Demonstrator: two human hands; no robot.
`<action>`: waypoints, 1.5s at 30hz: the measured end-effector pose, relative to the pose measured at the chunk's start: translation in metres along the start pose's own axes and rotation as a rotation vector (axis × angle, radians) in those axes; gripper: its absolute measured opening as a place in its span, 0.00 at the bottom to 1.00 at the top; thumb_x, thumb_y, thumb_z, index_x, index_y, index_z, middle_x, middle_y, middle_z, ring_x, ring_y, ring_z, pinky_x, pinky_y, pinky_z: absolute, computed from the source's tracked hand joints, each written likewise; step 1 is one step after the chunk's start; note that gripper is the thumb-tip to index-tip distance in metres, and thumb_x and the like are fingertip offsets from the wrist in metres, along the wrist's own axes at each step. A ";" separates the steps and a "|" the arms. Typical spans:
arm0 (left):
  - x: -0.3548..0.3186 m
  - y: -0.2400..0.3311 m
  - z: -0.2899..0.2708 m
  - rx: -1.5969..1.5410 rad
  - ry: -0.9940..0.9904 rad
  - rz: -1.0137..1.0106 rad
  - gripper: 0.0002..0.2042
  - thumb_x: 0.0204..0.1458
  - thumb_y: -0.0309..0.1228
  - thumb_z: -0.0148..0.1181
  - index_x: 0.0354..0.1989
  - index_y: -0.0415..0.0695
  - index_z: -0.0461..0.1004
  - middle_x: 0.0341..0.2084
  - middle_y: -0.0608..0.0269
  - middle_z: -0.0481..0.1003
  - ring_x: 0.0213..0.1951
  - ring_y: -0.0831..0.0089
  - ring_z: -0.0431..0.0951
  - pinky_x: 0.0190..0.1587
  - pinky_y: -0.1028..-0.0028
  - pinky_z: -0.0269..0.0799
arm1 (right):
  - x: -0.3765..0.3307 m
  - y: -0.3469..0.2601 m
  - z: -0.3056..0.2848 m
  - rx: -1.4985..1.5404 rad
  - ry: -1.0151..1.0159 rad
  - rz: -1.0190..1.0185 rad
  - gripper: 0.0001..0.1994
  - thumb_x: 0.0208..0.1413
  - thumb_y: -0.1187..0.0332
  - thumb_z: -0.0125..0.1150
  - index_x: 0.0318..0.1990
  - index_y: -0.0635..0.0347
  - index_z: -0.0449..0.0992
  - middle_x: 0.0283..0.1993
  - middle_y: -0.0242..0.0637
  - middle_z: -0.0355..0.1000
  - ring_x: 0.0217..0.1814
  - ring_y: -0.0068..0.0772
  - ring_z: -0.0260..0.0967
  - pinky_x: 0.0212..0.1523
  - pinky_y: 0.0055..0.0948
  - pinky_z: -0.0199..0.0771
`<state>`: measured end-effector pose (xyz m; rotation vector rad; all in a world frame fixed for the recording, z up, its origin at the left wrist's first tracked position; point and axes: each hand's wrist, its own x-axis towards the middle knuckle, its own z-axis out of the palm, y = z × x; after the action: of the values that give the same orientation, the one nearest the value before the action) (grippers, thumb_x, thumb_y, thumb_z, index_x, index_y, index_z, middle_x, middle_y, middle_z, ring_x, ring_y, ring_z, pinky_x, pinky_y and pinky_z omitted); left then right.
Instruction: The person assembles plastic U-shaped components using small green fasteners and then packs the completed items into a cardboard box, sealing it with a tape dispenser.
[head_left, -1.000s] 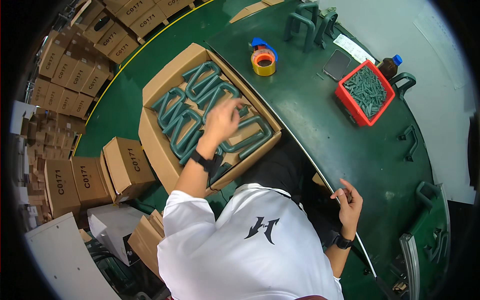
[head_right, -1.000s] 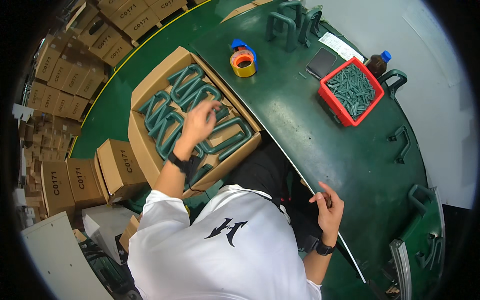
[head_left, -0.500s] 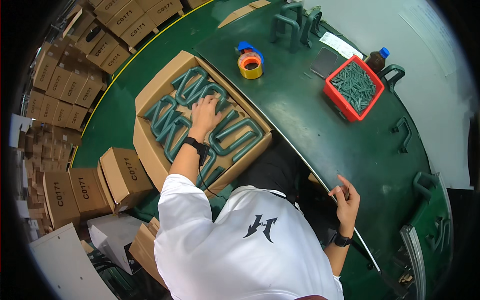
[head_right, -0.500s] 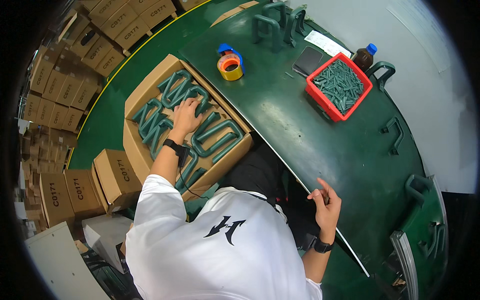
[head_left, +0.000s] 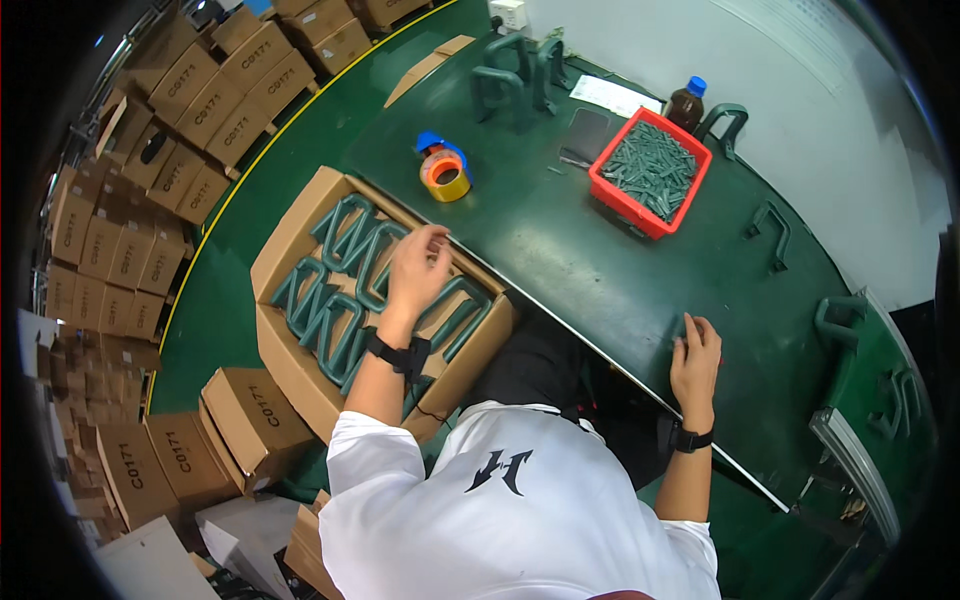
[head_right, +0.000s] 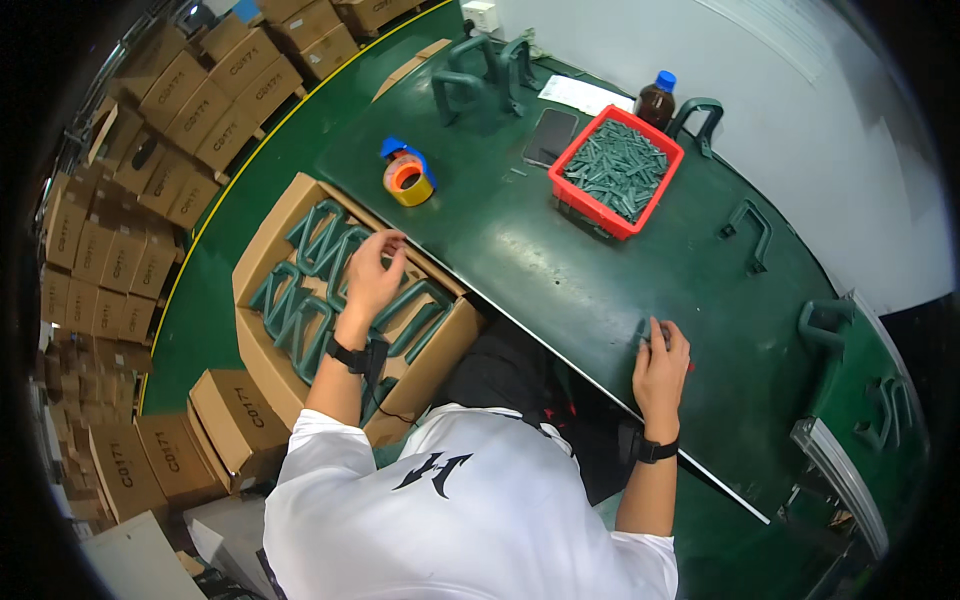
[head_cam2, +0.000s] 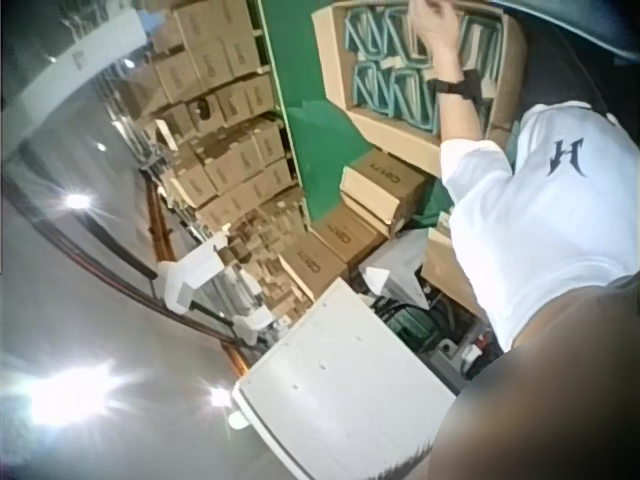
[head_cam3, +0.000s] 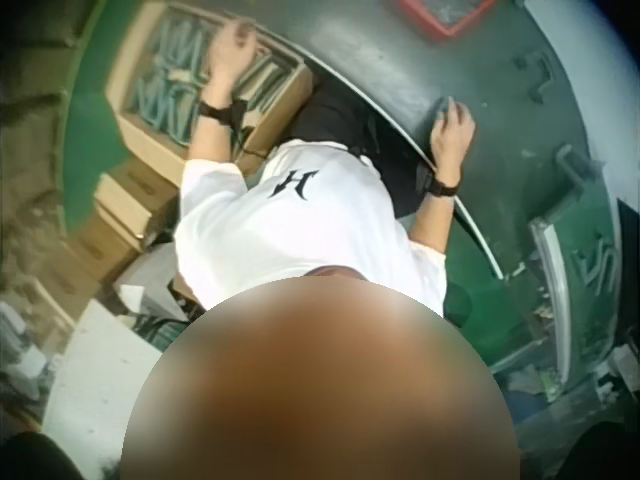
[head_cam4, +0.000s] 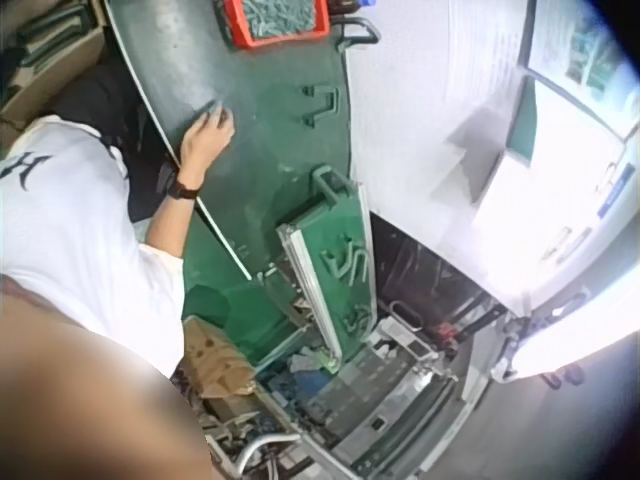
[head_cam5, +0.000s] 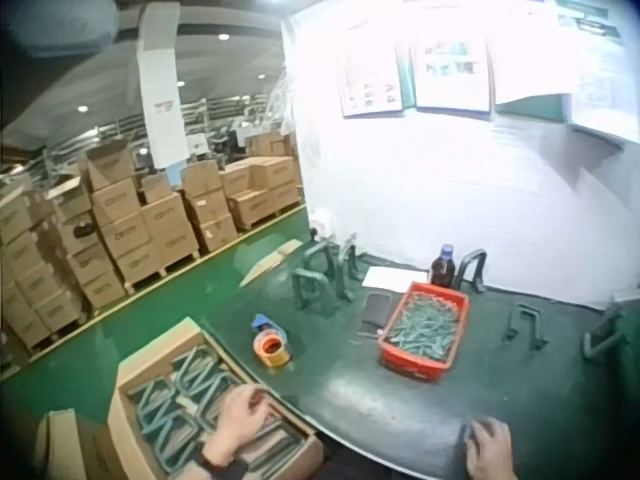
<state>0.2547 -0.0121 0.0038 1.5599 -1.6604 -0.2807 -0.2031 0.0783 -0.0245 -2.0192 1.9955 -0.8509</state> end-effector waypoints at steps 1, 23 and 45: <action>0.005 0.018 0.009 -0.070 -0.033 0.020 0.08 0.52 0.25 0.59 0.40 0.39 0.76 0.31 0.55 0.78 0.34 0.62 0.79 0.40 0.66 0.75 | -0.001 0.001 0.002 -0.117 0.008 -0.045 0.21 0.56 0.73 0.60 0.59 0.63 0.72 0.63 0.50 0.65 0.63 0.52 0.64 0.59 0.45 0.66; 0.003 0.127 0.168 0.371 -0.574 0.332 0.25 0.55 0.32 0.48 0.62 0.35 0.64 0.67 0.43 0.58 0.68 0.45 0.54 0.69 0.49 0.46 | 0.003 0.024 -0.021 -0.098 -0.113 0.213 0.33 0.63 0.53 0.52 0.71 0.59 0.57 0.77 0.50 0.49 0.78 0.48 0.47 0.75 0.54 0.40; 0.051 0.179 0.185 0.831 -1.029 0.635 0.31 0.47 0.38 0.64 0.59 0.43 0.62 0.54 0.48 0.64 0.58 0.46 0.67 0.56 0.49 0.66 | -0.280 0.011 -0.107 0.422 0.884 1.467 0.08 0.53 0.71 0.58 0.34 0.61 0.83 0.34 0.46 0.80 0.39 0.45 0.79 0.43 0.38 0.78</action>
<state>0.0046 -0.0889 0.0235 1.3547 -3.2915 -0.0166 -0.2491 0.3747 -0.0177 0.3720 2.4847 -1.5064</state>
